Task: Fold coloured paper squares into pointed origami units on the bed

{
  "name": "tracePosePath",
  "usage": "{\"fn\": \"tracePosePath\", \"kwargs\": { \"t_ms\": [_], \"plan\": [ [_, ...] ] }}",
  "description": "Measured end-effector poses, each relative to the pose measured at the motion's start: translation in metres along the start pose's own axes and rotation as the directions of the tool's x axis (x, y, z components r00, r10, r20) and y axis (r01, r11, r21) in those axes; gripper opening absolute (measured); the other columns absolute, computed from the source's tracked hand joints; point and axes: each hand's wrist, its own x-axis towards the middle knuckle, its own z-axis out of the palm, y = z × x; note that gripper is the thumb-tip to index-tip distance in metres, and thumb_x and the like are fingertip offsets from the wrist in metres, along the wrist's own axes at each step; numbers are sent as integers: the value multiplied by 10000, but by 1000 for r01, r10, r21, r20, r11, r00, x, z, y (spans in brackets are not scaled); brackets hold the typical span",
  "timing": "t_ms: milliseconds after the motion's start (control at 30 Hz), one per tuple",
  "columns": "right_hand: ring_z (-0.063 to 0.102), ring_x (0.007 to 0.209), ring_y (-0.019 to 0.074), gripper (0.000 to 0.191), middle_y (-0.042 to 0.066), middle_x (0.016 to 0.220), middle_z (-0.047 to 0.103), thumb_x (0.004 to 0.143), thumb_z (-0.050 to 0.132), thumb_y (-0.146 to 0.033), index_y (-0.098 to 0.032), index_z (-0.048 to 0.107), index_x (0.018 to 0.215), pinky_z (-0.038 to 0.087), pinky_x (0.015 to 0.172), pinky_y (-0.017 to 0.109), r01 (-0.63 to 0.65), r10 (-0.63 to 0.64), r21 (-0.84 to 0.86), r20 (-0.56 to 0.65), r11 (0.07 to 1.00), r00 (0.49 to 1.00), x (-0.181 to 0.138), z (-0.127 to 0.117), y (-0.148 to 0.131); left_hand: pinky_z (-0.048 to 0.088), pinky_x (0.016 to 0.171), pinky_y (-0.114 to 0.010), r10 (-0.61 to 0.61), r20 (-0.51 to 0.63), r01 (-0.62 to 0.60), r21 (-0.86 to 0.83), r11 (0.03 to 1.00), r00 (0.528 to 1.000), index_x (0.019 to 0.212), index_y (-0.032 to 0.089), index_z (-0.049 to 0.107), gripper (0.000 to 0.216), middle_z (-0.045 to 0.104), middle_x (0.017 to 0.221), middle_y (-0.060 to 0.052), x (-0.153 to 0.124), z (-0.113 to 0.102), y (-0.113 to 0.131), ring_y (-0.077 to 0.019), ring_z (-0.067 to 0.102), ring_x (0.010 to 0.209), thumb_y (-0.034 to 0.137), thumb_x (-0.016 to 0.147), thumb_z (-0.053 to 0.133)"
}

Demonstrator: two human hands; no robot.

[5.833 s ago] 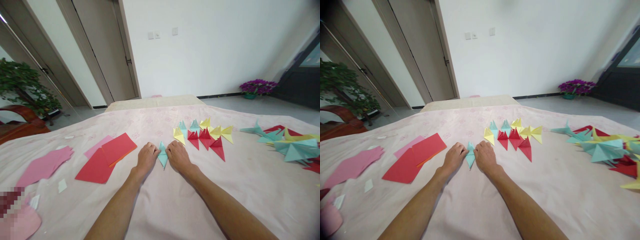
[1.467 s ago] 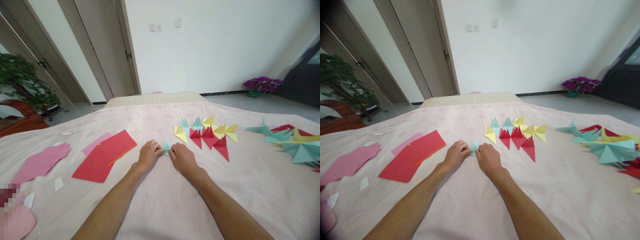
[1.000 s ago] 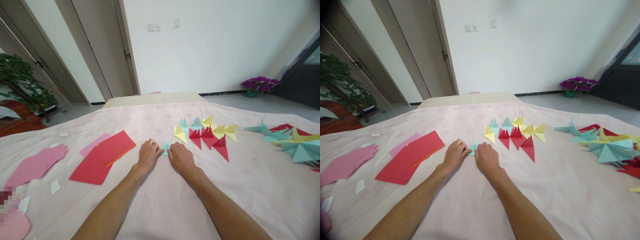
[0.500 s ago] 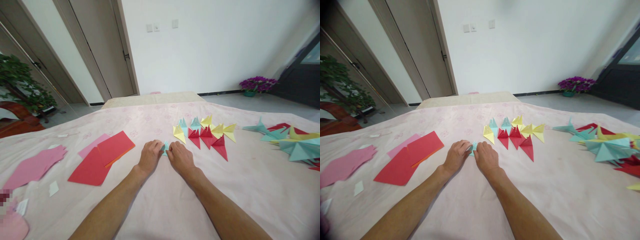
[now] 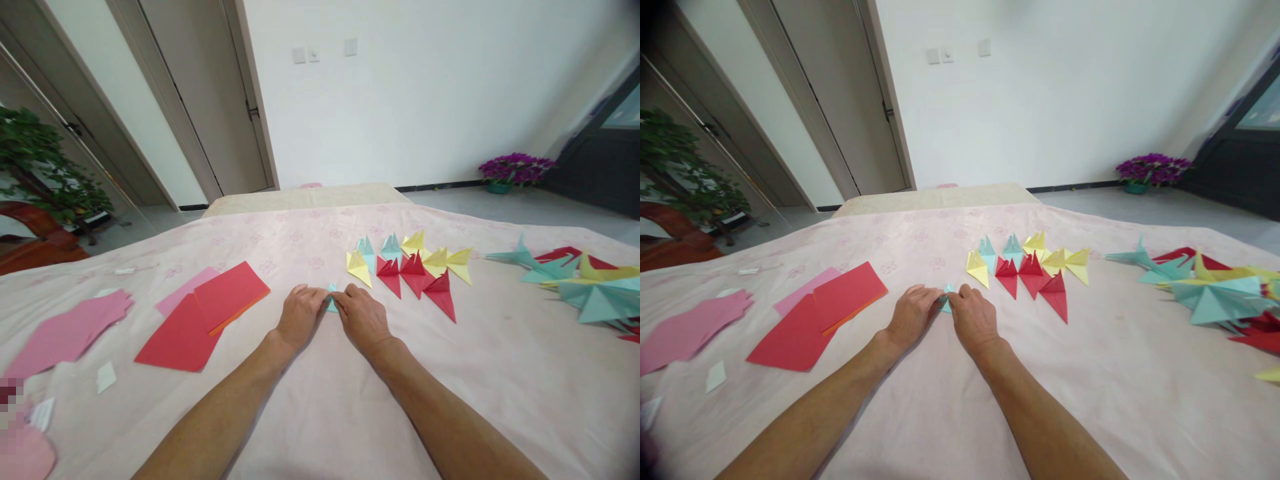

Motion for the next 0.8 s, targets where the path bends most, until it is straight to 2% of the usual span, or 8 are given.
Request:
{"fn": "tracePosePath", "kwargs": {
  "t_ms": [133,267,400,800],
  "plan": [
    [542,899,193,284,46,1007,577,1012,383,-320,-332,636,1141,338,618,283,2,-1,-39,21,999,1000,1,1,-1,504,909,-372,23,-16,-23,-15,1000,1000,970,202,658,101,734,979,-36,0,1,0,-193,666,928,219,937,564],
    [539,899,195,317,64,1042,563,1019,339,-326,-324,610,1184,349,621,280,-6,9,-49,68,999,998,3,0,-1,511,928,-364,70,-40,-72,-37,997,997,1052,214,679,163,730,1093,-27,-1,4,-3,-195,660,1003,188,908,607],
    [555,884,200,325,65,1039,558,1017,326,-331,-329,593,1203,351,606,278,-10,15,-52,91,999,996,4,-1,0,530,908,-366,86,-16,-86,-8,996,996,1083,208,691,206,733,1096,-29,-1,6,-5,-205,667,999,168,894,621],
    [606,849,202,337,49,978,599,1023,281,-329,-331,567,1203,339,597,284,-24,32,-73,120,997,992,10,-3,0,531,914,-346,87,34,-88,35,996,996,1045,207,687,158,723,1107,-32,1,6,-4,-188,653,1037,196,921,590]
  ]
}}
